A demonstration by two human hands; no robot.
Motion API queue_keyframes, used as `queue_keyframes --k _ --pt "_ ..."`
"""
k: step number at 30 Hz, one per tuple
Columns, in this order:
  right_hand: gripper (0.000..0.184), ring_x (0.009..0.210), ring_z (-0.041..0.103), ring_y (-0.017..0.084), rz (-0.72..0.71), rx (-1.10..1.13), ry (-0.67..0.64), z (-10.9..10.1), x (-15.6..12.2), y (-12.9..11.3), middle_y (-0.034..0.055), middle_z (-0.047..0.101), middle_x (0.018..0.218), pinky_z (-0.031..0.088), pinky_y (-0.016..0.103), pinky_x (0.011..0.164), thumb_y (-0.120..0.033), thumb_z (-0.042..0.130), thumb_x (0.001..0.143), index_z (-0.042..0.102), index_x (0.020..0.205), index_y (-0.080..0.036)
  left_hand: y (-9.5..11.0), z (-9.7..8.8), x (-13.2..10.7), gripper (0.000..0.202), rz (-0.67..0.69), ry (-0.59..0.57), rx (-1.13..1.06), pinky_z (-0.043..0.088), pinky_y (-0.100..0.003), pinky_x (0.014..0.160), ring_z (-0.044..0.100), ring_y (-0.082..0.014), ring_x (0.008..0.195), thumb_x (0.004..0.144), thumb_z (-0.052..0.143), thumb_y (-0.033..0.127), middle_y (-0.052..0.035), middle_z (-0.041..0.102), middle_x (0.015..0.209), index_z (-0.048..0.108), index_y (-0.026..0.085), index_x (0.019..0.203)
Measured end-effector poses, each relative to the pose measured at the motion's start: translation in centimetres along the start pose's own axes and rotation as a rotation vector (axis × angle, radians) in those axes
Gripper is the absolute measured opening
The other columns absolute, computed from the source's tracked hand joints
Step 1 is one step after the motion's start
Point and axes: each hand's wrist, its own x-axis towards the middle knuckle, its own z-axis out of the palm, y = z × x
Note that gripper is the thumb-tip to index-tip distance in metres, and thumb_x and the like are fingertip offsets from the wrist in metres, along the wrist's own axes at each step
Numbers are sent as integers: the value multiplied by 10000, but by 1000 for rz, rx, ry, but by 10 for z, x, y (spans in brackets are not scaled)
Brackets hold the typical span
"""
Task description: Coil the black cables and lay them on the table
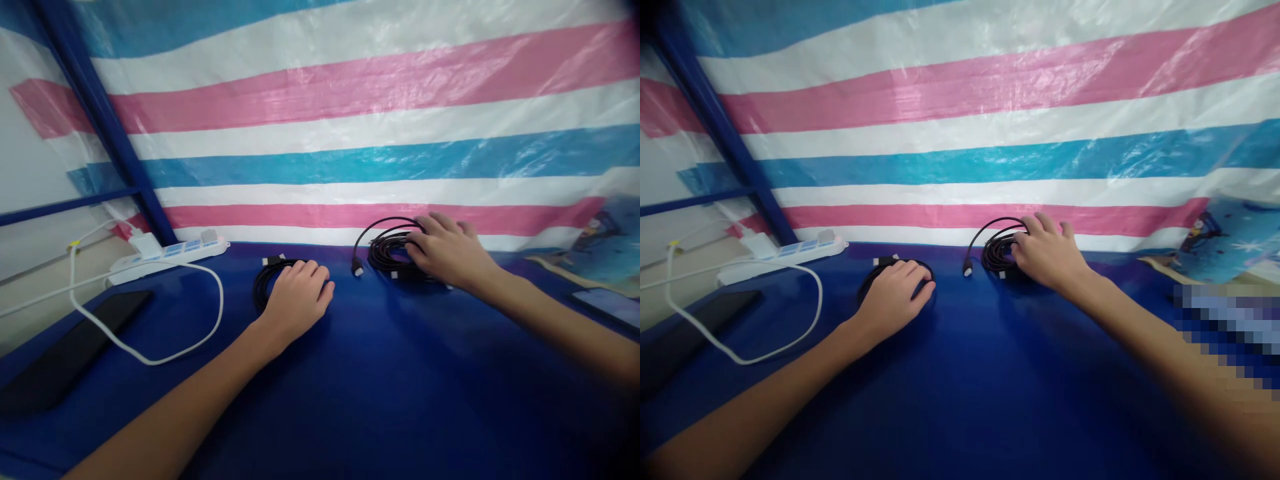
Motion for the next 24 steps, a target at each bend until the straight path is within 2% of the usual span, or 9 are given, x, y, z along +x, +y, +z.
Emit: queue_keyframes --k 3,6,8,10,13,16,19,24 --pt "210 1111 534 275 172 34 -104 6 5 24 130 588 1150 398 525 966 -288 544 872 654 912 -113 11 1 20 230 -6 -23 -108 424 -385 909 551 -211 972 908 389 246 -64 632 976 599 169 958" --pt "298 1024 569 175 350 133 -142 16 -4 43 82 592 1109 470 408 925 -357 545 904 594 1090 -130 28 14 64 243 -77 -65 -247 442 -386 940 545 -198 1049 897 459 245 -79 599 1125 564 158 1097" --pt "359 1030 570 178 482 225 -116 27 -14 52 95 561 1174 492 393 902 -359 525 919 538 1203 -140 42 29 99 354 -180 -121 -336 477 -406 911 554 -197 1061 911 482 360 -104 552 1209 521 146 1190" --pt "388 1022 575 177 611 328 -90 38 -22 59 103 546 1200 507 385 882 -355 511 928 502 1256 -149 57 46 131 403 -277 -234 -411 519 -379 839 593 -179 971 904 489 434 -96 585 1141 538 144 1179" --pt "369 984 587 163 736 478 -71 52 -31 66 96 566 1162 516 371 866 -354 501 934 513 1245 -156 77 65 164 366 -378 -384 -466 532 -369 817 604 -171 944 886 541 400 -86 603 1096 567 134 1135" --pt "370 995 586 166 779 600 -21 58 -34 70 96 565 1169 515 373 871 -351 506 931 514 1245 -155 88 71 184 337 -454 -463 -488 536 -368 817 603 -174 957 881 561 355 -85 600 1104 568 133 1134" --pt "385 1016 580 175 797 665 42 63 -34 75 98 561 1177 510 385 881 -358 524 922 514 1245 -149 94 69 200 332 -482 -447 -517 535 -375 828 602 -179 970 882 560 344 -85 598 1114 567 134 1139" --pt "343 990 584 168 803 692 121 74 -35 87 87 575 1139 515 368 861 -360 524 921 552 1181 -138 113 76 219 319 -458 -255 -570 504 -390 899 570 -199 1070 873 576 329 -86 573 1184 573 169 1149"
